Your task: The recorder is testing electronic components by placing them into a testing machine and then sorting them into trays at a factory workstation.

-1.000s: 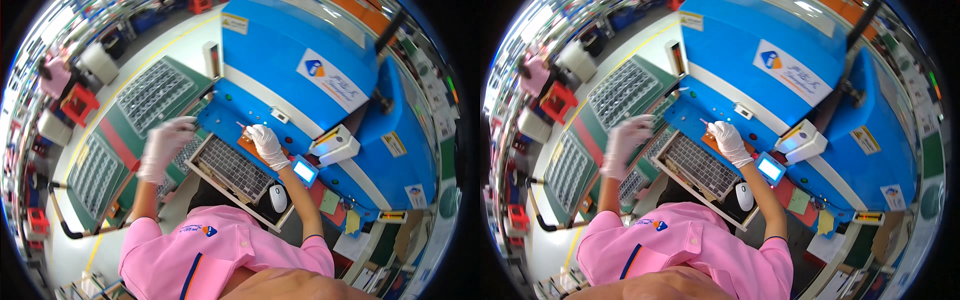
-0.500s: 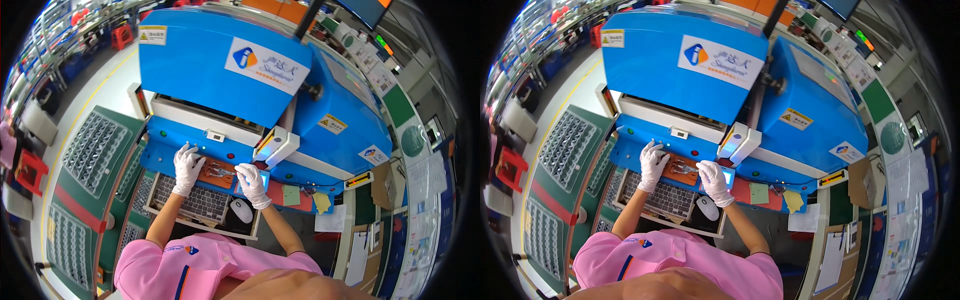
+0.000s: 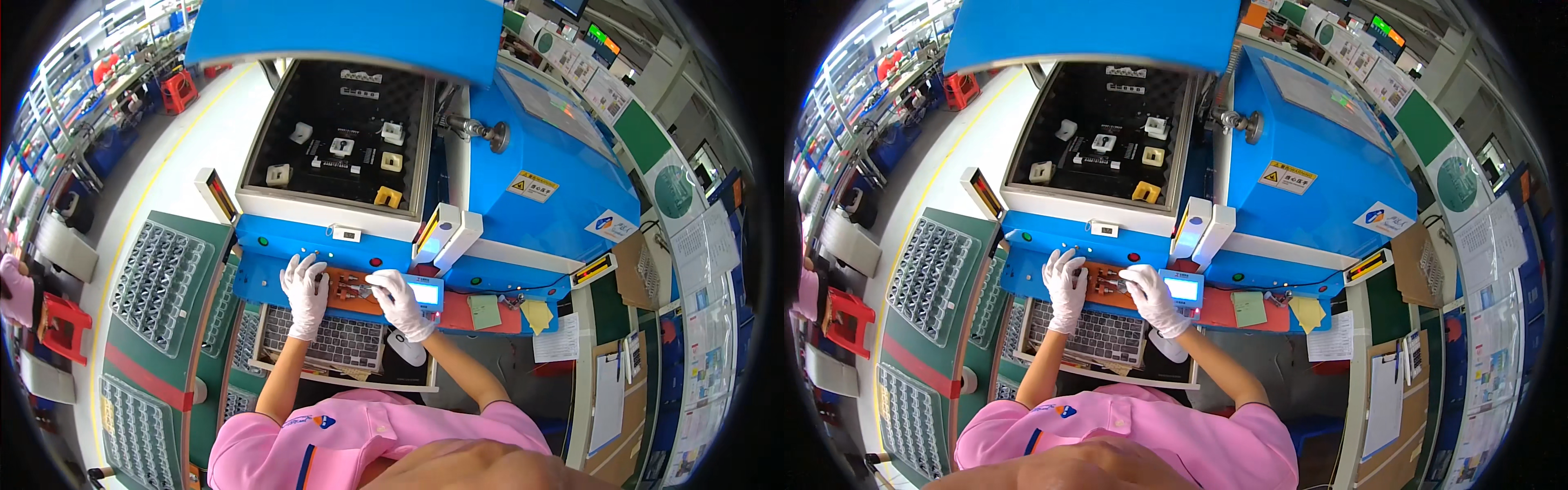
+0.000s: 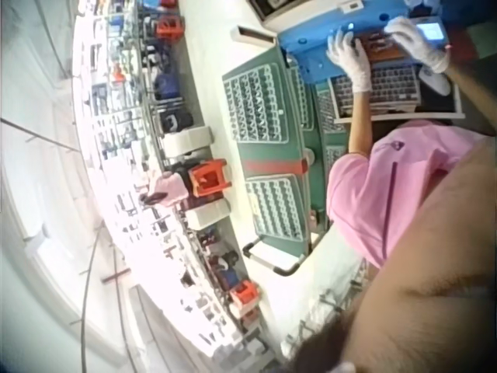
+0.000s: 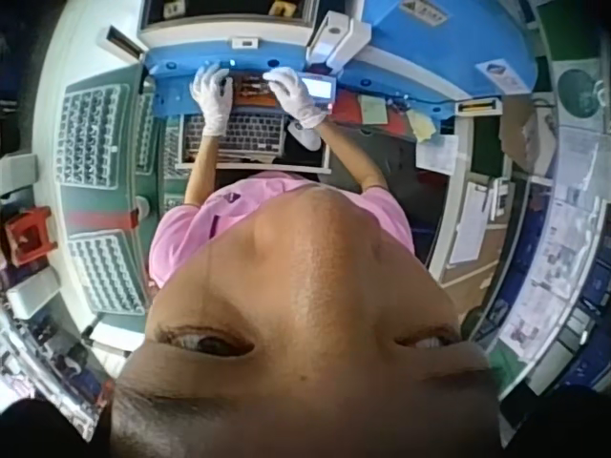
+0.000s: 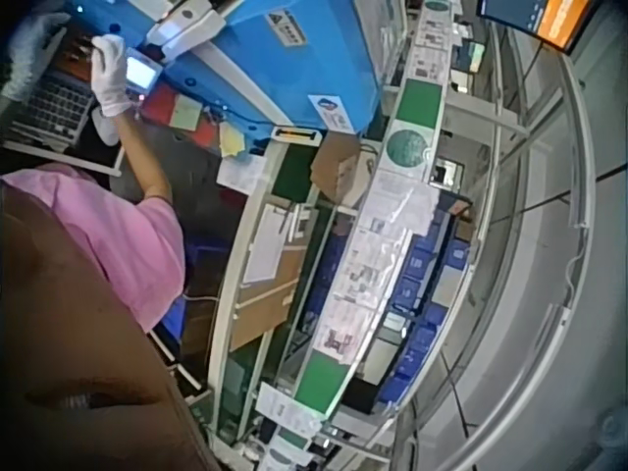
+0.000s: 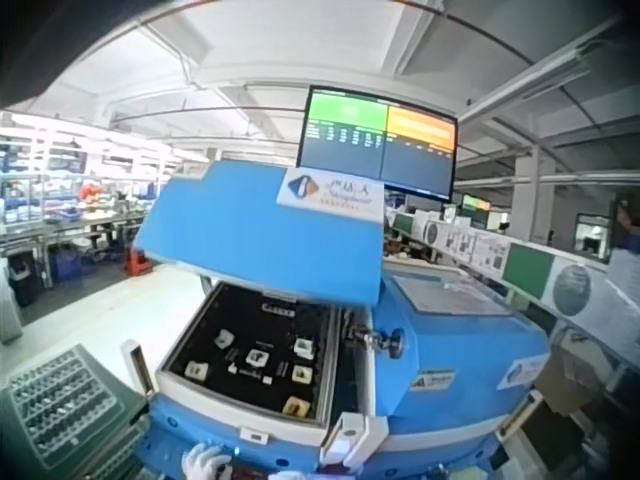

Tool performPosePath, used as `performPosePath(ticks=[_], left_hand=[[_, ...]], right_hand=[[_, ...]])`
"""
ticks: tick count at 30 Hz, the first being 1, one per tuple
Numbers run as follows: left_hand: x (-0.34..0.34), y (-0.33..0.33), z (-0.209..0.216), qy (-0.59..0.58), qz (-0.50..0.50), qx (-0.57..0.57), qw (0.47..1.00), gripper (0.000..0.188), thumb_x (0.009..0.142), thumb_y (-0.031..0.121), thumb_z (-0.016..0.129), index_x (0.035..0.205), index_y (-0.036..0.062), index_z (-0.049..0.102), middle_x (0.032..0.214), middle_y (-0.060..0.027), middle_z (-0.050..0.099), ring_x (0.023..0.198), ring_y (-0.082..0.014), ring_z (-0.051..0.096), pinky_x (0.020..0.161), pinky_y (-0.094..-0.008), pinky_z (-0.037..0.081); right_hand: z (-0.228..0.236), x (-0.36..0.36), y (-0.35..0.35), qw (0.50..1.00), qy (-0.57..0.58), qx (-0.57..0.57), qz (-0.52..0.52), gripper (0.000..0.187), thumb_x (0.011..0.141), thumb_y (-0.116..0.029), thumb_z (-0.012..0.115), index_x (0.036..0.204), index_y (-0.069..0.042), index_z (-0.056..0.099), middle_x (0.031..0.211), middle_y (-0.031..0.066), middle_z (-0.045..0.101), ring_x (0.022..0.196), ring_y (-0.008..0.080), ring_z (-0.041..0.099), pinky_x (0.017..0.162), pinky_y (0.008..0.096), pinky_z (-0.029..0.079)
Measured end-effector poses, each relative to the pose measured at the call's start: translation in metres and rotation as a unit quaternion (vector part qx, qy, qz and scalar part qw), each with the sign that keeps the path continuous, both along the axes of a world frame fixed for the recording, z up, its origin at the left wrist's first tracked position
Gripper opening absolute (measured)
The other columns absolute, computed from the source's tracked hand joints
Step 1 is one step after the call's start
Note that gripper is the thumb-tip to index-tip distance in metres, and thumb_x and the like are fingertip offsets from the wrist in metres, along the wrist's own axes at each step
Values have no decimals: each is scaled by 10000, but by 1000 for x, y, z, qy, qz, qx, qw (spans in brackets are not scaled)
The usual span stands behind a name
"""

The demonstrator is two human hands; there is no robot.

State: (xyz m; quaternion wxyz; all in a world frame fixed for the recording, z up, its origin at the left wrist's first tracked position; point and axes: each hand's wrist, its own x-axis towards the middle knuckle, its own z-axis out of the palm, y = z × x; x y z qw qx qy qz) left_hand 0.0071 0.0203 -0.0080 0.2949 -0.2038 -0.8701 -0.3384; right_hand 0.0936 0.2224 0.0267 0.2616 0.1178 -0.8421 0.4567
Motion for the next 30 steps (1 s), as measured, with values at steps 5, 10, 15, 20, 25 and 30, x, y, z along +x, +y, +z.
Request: performPosePath(ticks=[5, 10, 15, 20, 25, 30], left_hand=[[3, -9, -3, 7, 31, -69, 997, 297, 818, 99, 747, 1089, 189, 669, 1281, -5, 617, 1361, -314, 420, 1137, -567, 253], [3, -6, 28, 3, 0, -15, 1000, 324, 849, 74, 702, 1151, 186, 676, 1250, -22, 638, 1338, -314, 449, 1137, -556, 258], [-59, 9, 113, 129, -100, 89, 983, 367, 859, -32, 596, 1198, 92, 661, 1175, -117, 678, 1175, -351, 594, 1024, -469, 439], [-206, 94, 133, 72, -129, 36, 988, 324, 891, 87, 547, 1198, 82, 652, 1230, -145, 659, 1175, -319, 606, 982, -491, 479], [-276, 129, 90, 34, -88, -159, 983, 305, 925, 199, 535, 1205, 165, 652, 1324, -69, 634, 1301, -241, 524, 965, -690, 396], [-279, 135, 88, -42, -151, -145, 977, 257, 899, 154, 574, 1131, 127, 681, 1275, -94, 648, 1237, -278, 570, 970, -582, 459]], right_hand=[[-10, -26, -27, 992, -49, 1, 113, 287, 918, 17, 596, 1186, -82, 587, 1067, 116, 571, 948, 301, 608, 844, 376, 504], [6, -43, -23, 993, -2, 45, 112, 259, 918, 24, 575, 1160, -68, 577, 1074, 126, 571, 997, 300, 604, 880, 387, 491], [76, -127, -18, 989, 147, -15, 13, 203, 902, 33, 607, 1093, -32, 625, 1011, 110, 621, 937, 262, 623, 848, 342, 500], [79, -273, 6, 971, 195, -115, -81, 191, 859, 48, 612, 1034, -27, 618, 1008, 145, 611, 911, 315, 611, 781, 409, 497], [43, -344, 46, 963, 171, -4, -209, 212, 819, 8, 651, 1022, -42, 621, 1007, 176, 612, 934, 378, 601, 809, 450, 496], [20, -353, 60, 966, 118, -65, -220, 212, 819, -20, 658, 1026, -58, 633, 1004, 185, 618, 966, 381, 607, 852, 446, 501]])
